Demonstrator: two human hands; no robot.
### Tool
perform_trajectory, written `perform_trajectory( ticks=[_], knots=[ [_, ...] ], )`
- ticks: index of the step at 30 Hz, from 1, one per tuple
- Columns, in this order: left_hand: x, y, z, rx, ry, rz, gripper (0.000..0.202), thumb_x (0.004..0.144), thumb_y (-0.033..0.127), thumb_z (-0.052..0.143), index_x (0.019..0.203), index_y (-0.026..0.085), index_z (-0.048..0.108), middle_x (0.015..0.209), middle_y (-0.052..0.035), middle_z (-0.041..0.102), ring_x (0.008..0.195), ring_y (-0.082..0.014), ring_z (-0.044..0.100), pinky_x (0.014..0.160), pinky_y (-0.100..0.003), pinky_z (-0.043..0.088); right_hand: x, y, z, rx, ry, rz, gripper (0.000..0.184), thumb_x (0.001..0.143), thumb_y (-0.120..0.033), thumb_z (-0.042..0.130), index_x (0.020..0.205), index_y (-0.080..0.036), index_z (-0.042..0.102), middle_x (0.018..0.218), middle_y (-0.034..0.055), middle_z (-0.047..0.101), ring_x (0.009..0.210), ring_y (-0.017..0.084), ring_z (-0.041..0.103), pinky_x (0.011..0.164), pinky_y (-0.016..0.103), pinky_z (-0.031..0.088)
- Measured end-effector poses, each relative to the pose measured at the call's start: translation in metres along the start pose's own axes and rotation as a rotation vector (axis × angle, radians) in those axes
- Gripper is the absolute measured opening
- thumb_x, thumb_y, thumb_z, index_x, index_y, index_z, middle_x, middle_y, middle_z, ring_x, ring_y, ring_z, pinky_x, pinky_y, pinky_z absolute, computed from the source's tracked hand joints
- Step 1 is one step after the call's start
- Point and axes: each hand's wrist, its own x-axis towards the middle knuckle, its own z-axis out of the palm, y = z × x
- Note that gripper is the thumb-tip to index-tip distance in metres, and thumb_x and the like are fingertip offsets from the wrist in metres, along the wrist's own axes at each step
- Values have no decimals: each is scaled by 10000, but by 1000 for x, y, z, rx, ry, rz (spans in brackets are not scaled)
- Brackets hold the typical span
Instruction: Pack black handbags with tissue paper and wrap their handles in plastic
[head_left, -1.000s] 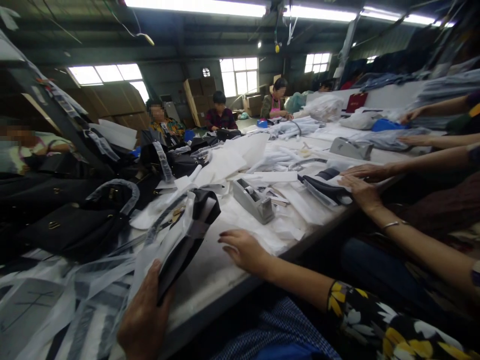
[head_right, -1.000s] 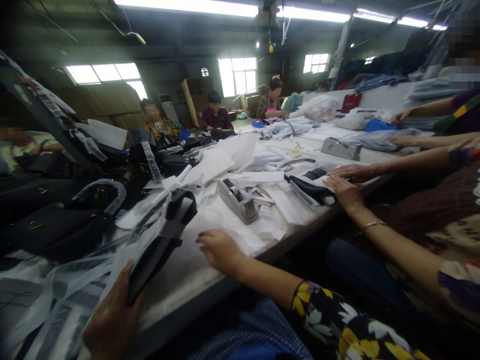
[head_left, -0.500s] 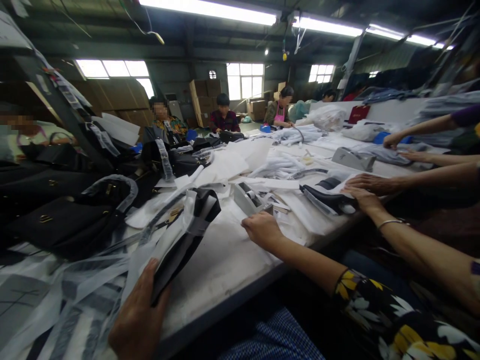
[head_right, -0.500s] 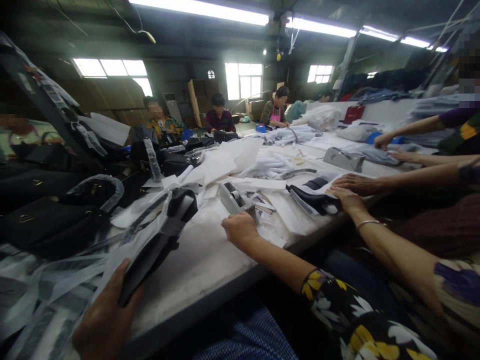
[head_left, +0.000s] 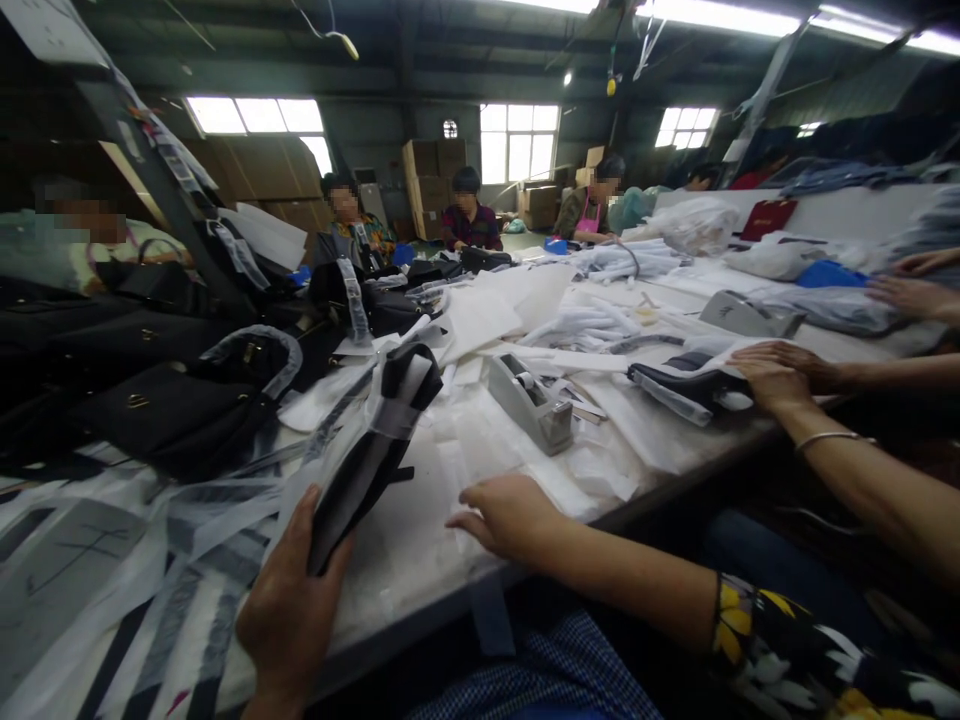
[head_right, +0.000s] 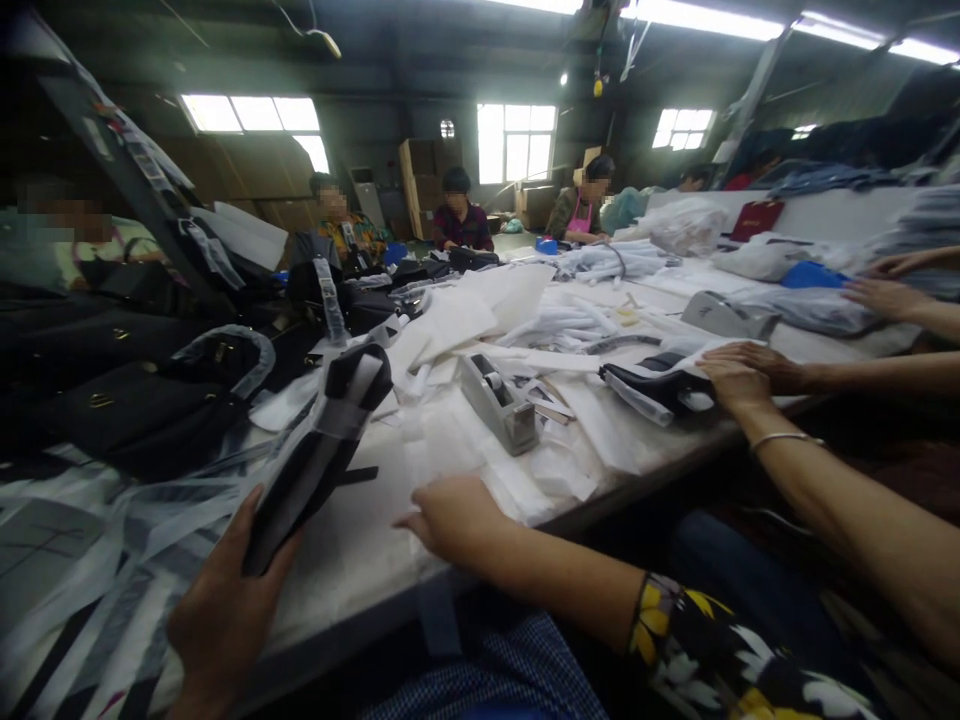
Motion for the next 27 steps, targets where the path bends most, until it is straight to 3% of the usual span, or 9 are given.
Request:
perform_trajectory(
  ticks=[2,4,6,9,12,15,20,24,27],
  knots=[
    [0,0,1,-8,15,3,690,891,385,671,1508,336,368,1280,-78,679,890,-296,732,562,-326,502,17,13,12,58,107,-25,490,956,-491,558,1288,-141,638,1271,169,665,1164,301,638,980,384,495],
    [-1,-1,3,-6,34,1,680,889,374,675,1502,323,385,1268,-86,686,887,-299,732,571,-331,510,34,25,29,90,97,-107,676,918,-504,616,1438,-90,491,1490,216,463,1369,331,461,1135,440,369],
    [-1,-2,5,-9,63,0,678,884,360,682,1497,303,398,1245,-99,696,884,-305,731,592,-343,522,45,35,46,114,41,-191,777,918,-565,580,1491,-70,408,1566,237,323,1465,357,299,1199,517,243],
    [2,-3,4,-38,126,30,703,857,333,720,1489,274,418,1223,-112,706,898,-306,730,652,-354,542,48,42,58,194,77,-261,706,961,-549,511,1508,-120,390,1578,205,321,1485,327,266,1209,545,209],
    [6,2,-2,-70,201,114,734,828,286,759,1483,245,430,1242,-115,697,942,-295,727,726,-347,551,33,42,53,323,319,-331,515,989,-412,522,1437,-162,490,1491,166,481,1408,268,419,1173,487,338],
    [10,14,-10,-127,238,242,740,810,207,774,1473,214,446,1266,-109,686,1013,-275,713,832,-336,547,4,39,33,432,545,-509,343,999,-288,514,1312,-172,593,1292,133,652,1253,221,570,1061,404,483],
    [6,35,-20,-247,231,522,610,838,102,724,1410,164,520,1277,-105,680,1129,-232,670,1013,-333,488,-56,29,-28,500,711,-752,272,1012,-278,471,1143,-123,652,1012,120,720,1014,205,663,901,361,568],
    [-12,41,-27,-268,140,711,404,946,43,523,1333,137,593,1311,-91,661,1225,-217,612,1088,-350,435,-79,21,-81,438,737,-719,224,987,-195,486,1108,-127,662,988,115,720,997,207,673,891,358,570],
    [-29,41,-31,-307,49,820,394,999,60,386,1317,133,607,1348,-86,634,1275,-224,571,1122,-376,409,-69,23,-100,414,651,-509,207,953,-164,549,1107,-189,685,1048,86,730,1025,197,678,924,331,554]
  ],
)
